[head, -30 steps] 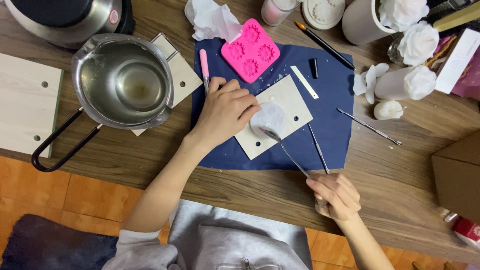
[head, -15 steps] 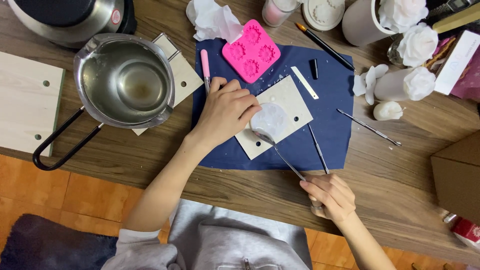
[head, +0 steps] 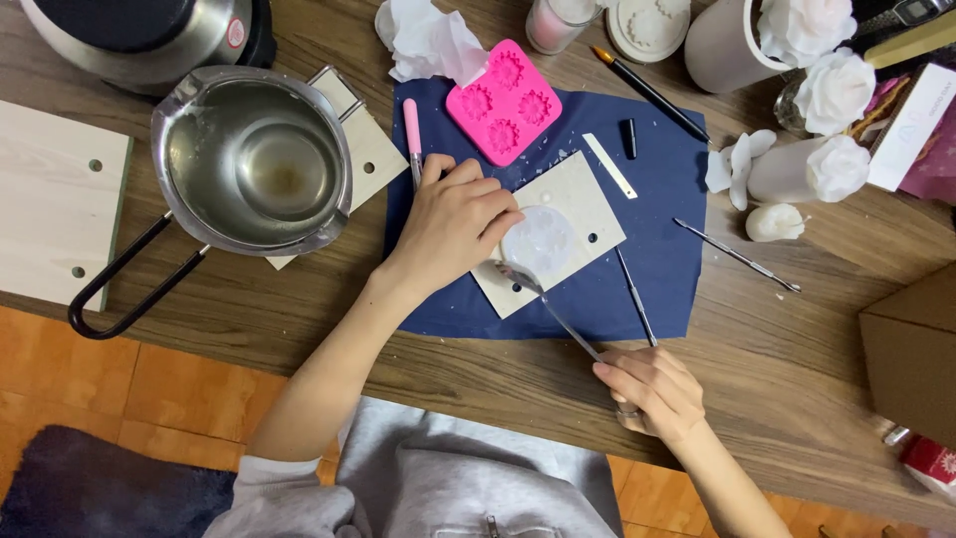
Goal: Scooping melted wax into a small mold and inserting a wick to create a decorative candle.
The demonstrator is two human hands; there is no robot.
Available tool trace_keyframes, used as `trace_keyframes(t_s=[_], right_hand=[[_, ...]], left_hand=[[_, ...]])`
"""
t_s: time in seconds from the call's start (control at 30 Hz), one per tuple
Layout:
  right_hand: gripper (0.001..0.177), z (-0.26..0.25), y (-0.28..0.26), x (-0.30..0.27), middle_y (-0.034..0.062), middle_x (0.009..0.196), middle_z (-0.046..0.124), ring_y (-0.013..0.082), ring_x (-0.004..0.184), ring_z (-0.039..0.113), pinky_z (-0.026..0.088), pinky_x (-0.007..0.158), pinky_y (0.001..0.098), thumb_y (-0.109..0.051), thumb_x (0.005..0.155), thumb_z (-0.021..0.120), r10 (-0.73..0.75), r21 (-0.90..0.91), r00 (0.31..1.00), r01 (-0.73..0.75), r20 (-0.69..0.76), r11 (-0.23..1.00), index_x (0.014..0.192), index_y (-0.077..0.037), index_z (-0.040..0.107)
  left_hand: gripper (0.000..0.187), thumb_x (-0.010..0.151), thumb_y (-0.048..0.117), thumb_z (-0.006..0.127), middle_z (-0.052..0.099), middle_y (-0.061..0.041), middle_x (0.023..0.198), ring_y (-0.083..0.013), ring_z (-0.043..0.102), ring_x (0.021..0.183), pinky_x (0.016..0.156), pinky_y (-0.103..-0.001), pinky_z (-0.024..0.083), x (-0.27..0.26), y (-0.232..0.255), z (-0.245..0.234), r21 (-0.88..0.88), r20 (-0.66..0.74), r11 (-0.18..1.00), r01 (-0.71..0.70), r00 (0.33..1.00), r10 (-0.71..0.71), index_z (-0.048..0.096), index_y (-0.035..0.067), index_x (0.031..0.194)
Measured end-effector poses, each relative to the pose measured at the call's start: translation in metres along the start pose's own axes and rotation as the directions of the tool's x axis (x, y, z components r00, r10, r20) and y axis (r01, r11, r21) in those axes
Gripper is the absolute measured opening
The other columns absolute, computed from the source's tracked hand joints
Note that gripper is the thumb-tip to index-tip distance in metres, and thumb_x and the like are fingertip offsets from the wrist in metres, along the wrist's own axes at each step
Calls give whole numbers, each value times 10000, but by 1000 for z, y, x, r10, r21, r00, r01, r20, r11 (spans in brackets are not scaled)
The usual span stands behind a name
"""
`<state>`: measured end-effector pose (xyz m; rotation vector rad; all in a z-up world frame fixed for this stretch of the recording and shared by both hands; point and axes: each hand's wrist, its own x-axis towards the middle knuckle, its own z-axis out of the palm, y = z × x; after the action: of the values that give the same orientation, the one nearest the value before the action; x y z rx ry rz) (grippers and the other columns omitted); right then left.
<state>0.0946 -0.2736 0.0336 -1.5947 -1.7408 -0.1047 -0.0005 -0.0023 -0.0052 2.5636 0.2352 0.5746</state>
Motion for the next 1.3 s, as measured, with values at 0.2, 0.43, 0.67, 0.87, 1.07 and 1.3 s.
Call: trace_keyframes(t_s=[0.2,0.43,0.67,0.87,1.07,1.3], right_hand=[[217,-1,-2,2,129,862,622,217,683,642,512,575,275,-75,950,421,22,7,999,-22,40,1000,990,-3,622],[331,3,20,-18,138,649,645,254,452,584,453,392,360,-182,921,487,49,45,966,-39,-255,998,762,20,696],[332,17,19,4,120,637,652,219,425,560,429,369,313,-188,926,502,23,42,959,-12,-284,999,734,1,694],[323,15,21,2,133,659,659,224,445,577,446,375,322,-160,926,502,43,52,964,-30,-261,998,743,22,697],[259,-9,44,-1,69,720,628,193,509,583,468,455,288,-264,951,520,418,255,793,-335,-444,907,815,-76,637],[387,-3,61,111,-37,749,603,30,698,645,532,634,115,-454,845,596,964,833,238,-507,-114,224,1046,-124,590]], left_hand=[[186,900,247,633,598,50,692,-190,492,743,753,-366,306,0,1,-2,10,0,1000,-8,1000,8,651,146,746],[172,885,141,611,495,9,563,-151,518,719,805,-333,328,2,0,-3,-101,-87,994,-36,996,28,618,127,714],[170,875,143,622,505,9,568,-154,523,716,797,-329,335,2,0,-2,-77,-110,996,-46,993,38,611,134,705],[157,870,149,631,512,11,572,-154,527,717,795,-332,342,1,1,-3,-79,-107,996,-46,994,38,616,134,714],[121,857,161,647,525,-5,591,-166,529,715,798,-343,336,1,-1,-1,-80,-93,996,-38,995,30,632,125,742],[100,833,233,646,568,-14,656,-180,549,745,839,-368,339,3,5,-14,-71,17,996,-55,998,57,641,133,825]])
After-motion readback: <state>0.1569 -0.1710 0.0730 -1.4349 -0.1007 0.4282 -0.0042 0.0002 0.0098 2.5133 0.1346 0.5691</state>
